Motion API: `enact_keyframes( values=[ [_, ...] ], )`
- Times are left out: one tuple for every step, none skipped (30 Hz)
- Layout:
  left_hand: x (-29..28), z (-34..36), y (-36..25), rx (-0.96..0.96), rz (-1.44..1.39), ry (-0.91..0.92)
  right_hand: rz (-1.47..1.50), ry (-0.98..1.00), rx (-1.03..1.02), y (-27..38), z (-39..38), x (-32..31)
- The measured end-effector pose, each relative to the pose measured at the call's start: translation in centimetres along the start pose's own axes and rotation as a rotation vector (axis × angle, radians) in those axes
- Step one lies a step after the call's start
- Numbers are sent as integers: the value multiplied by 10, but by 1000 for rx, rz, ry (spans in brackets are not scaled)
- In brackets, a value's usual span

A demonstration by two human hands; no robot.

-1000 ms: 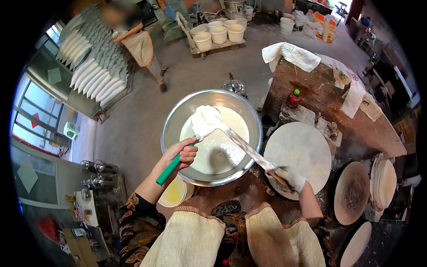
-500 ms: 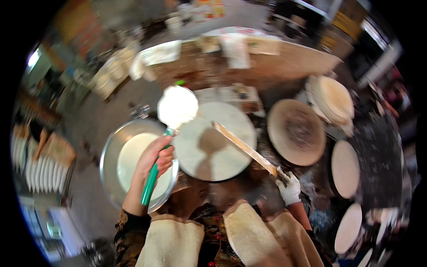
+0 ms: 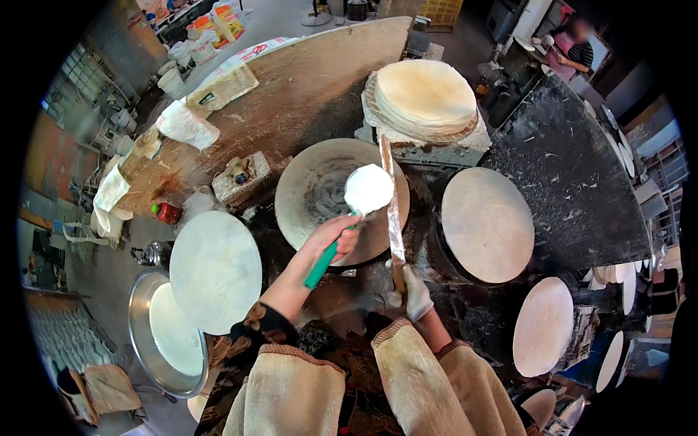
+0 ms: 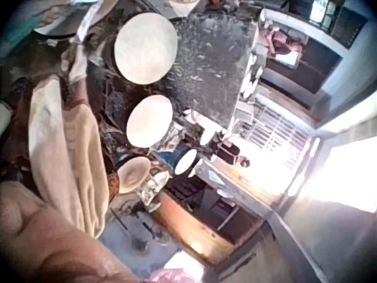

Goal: The person pours batter from a ladle onto a hot griddle and uses a wooden spreader to distribute it into a thin, circular crepe. They flip the crepe to cook the other side and then stack the finished crepes on a pile. The process is repeated continuously.

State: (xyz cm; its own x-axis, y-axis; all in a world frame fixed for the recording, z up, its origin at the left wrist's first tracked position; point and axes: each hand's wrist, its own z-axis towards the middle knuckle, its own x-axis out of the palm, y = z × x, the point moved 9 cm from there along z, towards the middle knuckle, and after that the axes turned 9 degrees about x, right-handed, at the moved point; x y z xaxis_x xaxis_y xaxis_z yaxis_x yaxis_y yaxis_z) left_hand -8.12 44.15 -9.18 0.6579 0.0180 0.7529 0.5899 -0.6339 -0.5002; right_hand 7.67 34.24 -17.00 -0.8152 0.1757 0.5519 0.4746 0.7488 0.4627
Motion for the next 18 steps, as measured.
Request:
enact_keyframes(
  values=[
    [1, 22, 3, -11, 44, 13, 0, -45, -9, 8, 9, -18],
    [-1, 46, 6, -16, 91, 27, -19, -87, -29, 14, 19, -36],
    [-3, 68, 9, -22, 138, 42, -51, -138, -45, 16, 28, -52],
    [-14, 85, 6, 20, 248, -16, -78, -189, -100, 19, 38, -59],
    [-19, 102, 4, 63, 352, -59, -114, -251, -162, 26, 43, -66],
    [-26, 116, -1, 107, 458, -100, -177, -309, -254, 29, 51, -73],
    [-31, 128, -8, 159, 567, -140, -225, -366, -283, 31, 51, -77],
    [-36, 138, -15, 213, 677, -178, -272, -426, -310, 31, 49, -79],
    [-40, 146, -23, 268, 787, -214, -305, -484, -276, 22, 41, -85],
    [-39, 148, -31, 289, 814, -224, -353, -521, -252, 25, 29, -77],
    [-35, 144, -46, 313, 845, -232, -400, -556, -229, 29, 15, -68],
    [-37, 139, -61, 340, 874, -245, -450, -583, -204, 33, 2, -58],
    [-39, 141, -78, 449, 1075, -224, -521, -601, -211, 32, -3, -71],
    [-56, 136, -100, 568, 1282, -232, -569, -576, -223, 37, -2, -61],
    [-37, 114, -124, 1186, 1732, -62, -620, -564, -236, 44, -3, -52],
    [-31, 119, -126, 766, 1866, -105, -658, -588, -251, 53, -11, -51],
    [-26, 112, -131, 867, 1949, 12, -672, -565, -261, 54, -3, -46],
    [-20, 107, -131, 966, 2023, 141, -713, -575, -301, 60, 6, -45]
  ],
)
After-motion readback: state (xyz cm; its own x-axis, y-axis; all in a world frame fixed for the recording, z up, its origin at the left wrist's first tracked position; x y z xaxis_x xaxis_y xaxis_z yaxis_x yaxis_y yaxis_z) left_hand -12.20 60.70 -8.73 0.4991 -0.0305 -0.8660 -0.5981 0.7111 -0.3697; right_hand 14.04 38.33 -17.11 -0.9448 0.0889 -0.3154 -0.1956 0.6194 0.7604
